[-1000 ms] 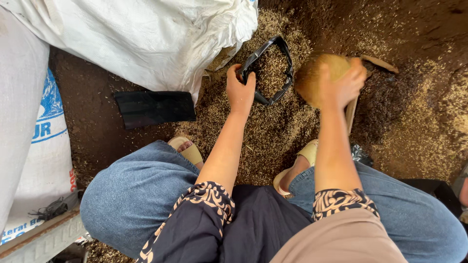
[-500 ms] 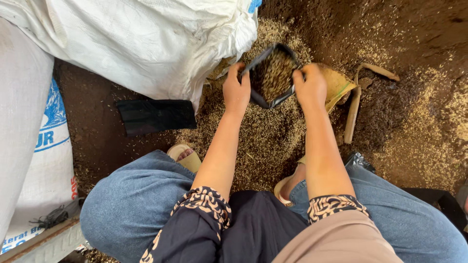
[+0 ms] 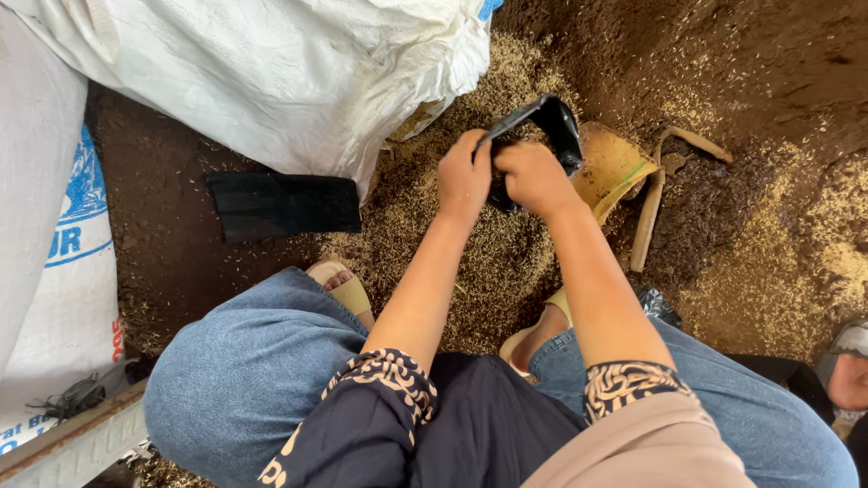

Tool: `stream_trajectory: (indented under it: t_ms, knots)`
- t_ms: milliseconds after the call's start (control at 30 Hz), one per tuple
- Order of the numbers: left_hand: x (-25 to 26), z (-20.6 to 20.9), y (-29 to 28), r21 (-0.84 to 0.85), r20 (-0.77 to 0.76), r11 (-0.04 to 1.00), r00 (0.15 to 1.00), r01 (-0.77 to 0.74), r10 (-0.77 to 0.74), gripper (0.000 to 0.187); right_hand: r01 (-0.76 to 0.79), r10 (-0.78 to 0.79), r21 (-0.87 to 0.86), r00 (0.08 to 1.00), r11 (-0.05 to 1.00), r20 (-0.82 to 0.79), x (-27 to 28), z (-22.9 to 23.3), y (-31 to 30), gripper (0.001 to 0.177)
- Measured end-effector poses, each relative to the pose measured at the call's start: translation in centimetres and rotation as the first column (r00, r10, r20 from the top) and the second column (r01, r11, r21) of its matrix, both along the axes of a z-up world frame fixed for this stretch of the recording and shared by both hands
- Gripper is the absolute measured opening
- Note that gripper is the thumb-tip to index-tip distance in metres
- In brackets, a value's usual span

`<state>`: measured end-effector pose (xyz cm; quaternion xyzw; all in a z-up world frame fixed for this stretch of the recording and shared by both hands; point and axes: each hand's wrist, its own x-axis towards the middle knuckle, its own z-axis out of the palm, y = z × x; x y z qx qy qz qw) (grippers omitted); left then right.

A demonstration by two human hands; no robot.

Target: The person scoops loose grain-like material from a large white sack onto the floor, spreads it with both hands, then uses a small shovel to transfer the material into a black plastic bag. The person repeatedly fills and adjusts the bag while seated on the ground.

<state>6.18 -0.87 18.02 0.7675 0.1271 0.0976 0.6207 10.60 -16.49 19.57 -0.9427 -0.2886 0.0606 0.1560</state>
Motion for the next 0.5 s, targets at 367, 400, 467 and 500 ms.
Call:
stream_trajectory:
  t_ms: [367,400,467,500]
  knots:
    - [-2.1,-1.9,-6.4,-0.061,0.148,0.997,0.989,0.041,-0.031,0.021,-0.088,0.124,-0.716,0.992,0.693,-0.002,2.5,-11.7,-5.8,0.053]
    - [-1.9,-2.1,-6.2,-0.168,0.031,0.985,0.999,0.048,-0.043,0.024,-0.079,0.136,-0.672,0.99,0.737,0.032,2.4,-12.1,-6.3,0.057]
    - [-1.2,-3.1,-5.3,-0.373,-0.097,0.926,0.995,-0.051,0.015,0.024,-0.056,0.121,-0.659,0.991,0.75,0.053,2.6,-12.6,-6.9,0.065]
    - [-0.6,-4.0,-4.5,-0.47,-0.128,0.871,0.987,-0.143,0.094,0.022,-0.045,0.092,-0.695,0.995,0.717,0.031,2.5,-12.8,-7.3,0.071]
